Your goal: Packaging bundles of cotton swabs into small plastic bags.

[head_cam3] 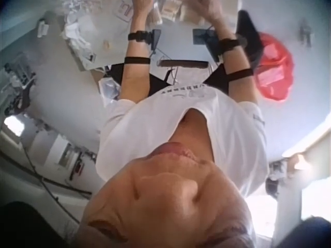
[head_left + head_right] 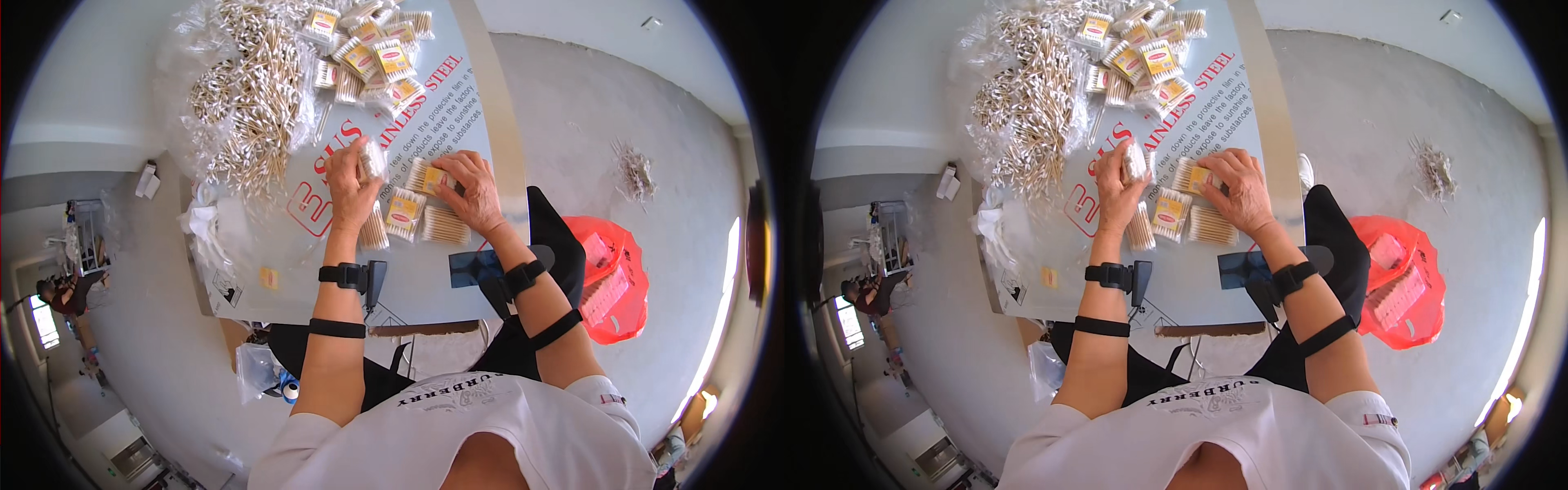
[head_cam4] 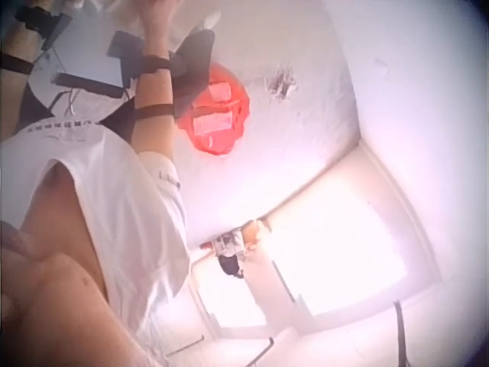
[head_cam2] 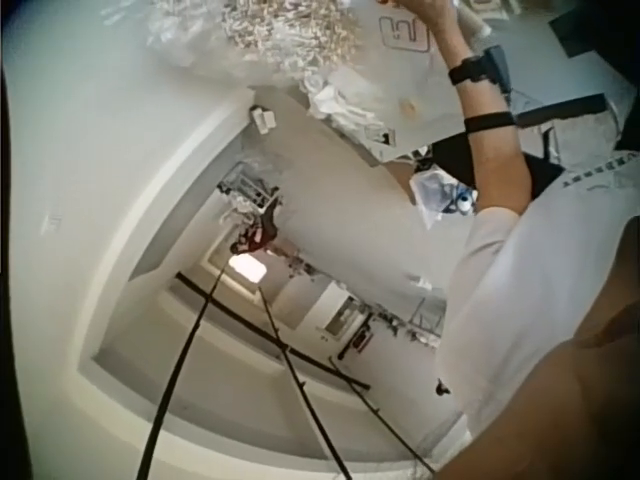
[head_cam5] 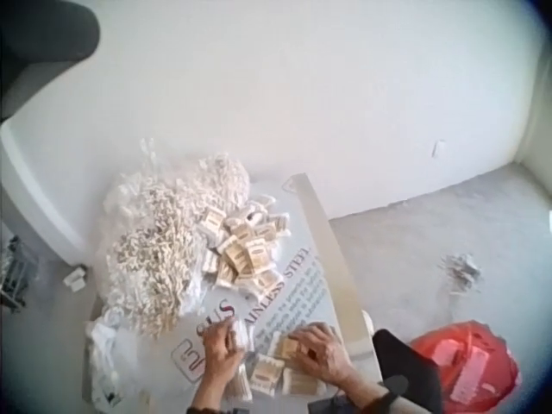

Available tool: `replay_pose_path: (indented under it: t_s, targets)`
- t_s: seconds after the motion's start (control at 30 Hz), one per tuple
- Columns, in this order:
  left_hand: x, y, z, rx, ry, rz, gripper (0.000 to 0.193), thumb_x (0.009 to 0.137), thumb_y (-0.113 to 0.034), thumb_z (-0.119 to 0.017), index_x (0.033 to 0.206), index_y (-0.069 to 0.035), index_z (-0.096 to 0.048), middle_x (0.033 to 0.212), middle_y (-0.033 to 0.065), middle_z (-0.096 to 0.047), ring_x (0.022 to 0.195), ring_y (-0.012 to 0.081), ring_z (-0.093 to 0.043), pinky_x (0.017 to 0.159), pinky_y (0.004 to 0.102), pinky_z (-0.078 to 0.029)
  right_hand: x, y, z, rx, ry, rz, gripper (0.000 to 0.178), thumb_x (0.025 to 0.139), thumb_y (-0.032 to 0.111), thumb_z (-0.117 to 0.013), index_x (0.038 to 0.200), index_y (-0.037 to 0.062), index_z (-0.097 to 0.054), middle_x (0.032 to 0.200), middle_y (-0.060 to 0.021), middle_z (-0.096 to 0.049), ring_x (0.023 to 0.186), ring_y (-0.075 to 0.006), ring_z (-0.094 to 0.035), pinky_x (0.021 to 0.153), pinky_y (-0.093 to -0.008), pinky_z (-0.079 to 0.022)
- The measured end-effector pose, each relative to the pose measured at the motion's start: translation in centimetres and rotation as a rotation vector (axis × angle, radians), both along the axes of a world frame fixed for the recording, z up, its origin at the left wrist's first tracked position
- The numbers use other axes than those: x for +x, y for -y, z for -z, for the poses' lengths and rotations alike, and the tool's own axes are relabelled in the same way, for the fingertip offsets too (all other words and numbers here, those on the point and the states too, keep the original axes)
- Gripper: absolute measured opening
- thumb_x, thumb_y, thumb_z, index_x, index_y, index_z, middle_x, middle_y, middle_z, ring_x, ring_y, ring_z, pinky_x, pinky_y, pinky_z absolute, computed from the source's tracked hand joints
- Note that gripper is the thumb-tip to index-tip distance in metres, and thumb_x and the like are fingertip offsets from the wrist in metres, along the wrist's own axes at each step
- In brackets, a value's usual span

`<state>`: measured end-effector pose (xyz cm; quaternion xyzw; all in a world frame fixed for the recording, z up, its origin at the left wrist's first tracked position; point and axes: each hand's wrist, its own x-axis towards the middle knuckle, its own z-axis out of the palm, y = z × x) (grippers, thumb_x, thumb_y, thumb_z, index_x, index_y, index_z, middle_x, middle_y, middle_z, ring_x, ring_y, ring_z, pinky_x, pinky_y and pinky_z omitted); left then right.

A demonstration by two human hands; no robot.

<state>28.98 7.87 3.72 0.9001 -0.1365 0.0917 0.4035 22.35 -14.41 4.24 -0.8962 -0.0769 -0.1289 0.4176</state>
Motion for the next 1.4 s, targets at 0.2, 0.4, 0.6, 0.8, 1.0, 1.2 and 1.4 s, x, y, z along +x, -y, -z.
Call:
replay_pose_path:
  t_s: [0.2,0.4,0.6,0.8,1.0,1.2,1.4]
  targets:
    - [-3.0,0.2,-2.1,0.227,0.013,0.203,0.082,0.055,-0.036,-0.081,0.127,-0.011,-0.049,0.128,0.0121,-0.046,0.126,0.0363,-0.034,0.105,0.0471,-0.025,0.1,0.3,0.1,0.012,-0.014,-0.003,0.030,0.078,0.021,-0.066,0.106,0.0090,-0.064,0.107,-0.0053,-0.062,0.109,-0.0263,-0.050,0.095,-0.0387,-0.035]
    - [-4.5,0.9,-1.7,0.368,0.043,0.121,0.097,0.054,-0.060,-0.078,0.131,-0.011,-0.046,0.134,0.0149,-0.039,0.132,0.0392,-0.025,0.107,0.0553,-0.017,2.9,0.3,-1.2,-0.072,-0.310,-0.065,0.040,0.074,0.027,-0.072,0.108,0.0080,-0.063,0.106,-0.0098,-0.062,0.107,-0.0281,-0.051,0.091,-0.0390,-0.041]
    - [-4.8,0.9,-1.9,0.401,0.007,0.106,0.090,0.061,-0.056,-0.076,0.133,-0.012,-0.044,0.135,0.0153,-0.039,0.133,0.0375,-0.026,0.107,0.0569,-0.015,12.5,-2.6,-2.6,-0.034,0.010,0.158,0.088,0.068,0.039,-0.079,0.139,0.0126,-0.034,0.136,-0.0254,-0.038,0.126,-0.0400,-0.038,0.102,-0.0445,-0.036]
    - [-4.2,-0.4,1.4,-0.007,0.064,0.100,0.067,0.087,-0.045,-0.058,0.134,-0.002,-0.037,0.136,0.0174,-0.039,0.130,0.0358,-0.033,0.108,0.0471,-0.023,19.5,-3.1,-0.5,-0.149,0.096,0.215,0.092,0.066,0.038,-0.079,0.141,0.0122,-0.031,0.141,-0.0280,-0.030,0.125,-0.0466,-0.037,0.098,-0.0480,-0.040]
    - [-5.8,-2.7,1.5,-0.559,-0.086,-0.215,0.055,0.093,-0.030,-0.055,0.132,0.002,-0.034,0.118,0.0098,-0.047,0.105,0.0177,-0.047,0.093,0.0296,-0.038,14.4,-1.3,-1.3,0.057,0.202,0.288,0.066,0.070,0.034,-0.076,0.124,0.0058,-0.050,0.126,-0.0222,-0.048,0.112,-0.0349,-0.051,0.093,-0.0406,-0.044]
    - [-6.4,-0.5,0.7,-0.714,-0.172,-0.216,0.051,0.083,-0.015,-0.068,0.123,0.002,-0.043,0.112,0.0069,-0.048,0.101,0.0161,-0.047,0.091,0.0312,-0.040,3.6,1.5,-0.3,-0.037,-0.032,-0.122,0.043,0.070,0.023,-0.071,0.109,0.0077,-0.061,0.114,-0.0097,-0.059,0.110,-0.0295,-0.050,0.093,-0.0388,-0.040]
    - [-6.3,-1.7,1.6,-0.311,-0.080,-0.164,0.066,0.068,-0.013,-0.076,0.126,-0.002,-0.045,0.123,0.0114,-0.047,0.112,0.0263,-0.046,0.099,0.0398,-0.035,0.2,0.7,-0.2,-0.009,-0.063,-0.167,0.041,0.066,0.019,-0.066,0.107,0.0112,-0.061,0.110,-0.0056,-0.059,0.112,-0.0271,-0.047,0.097,-0.0394,-0.033]
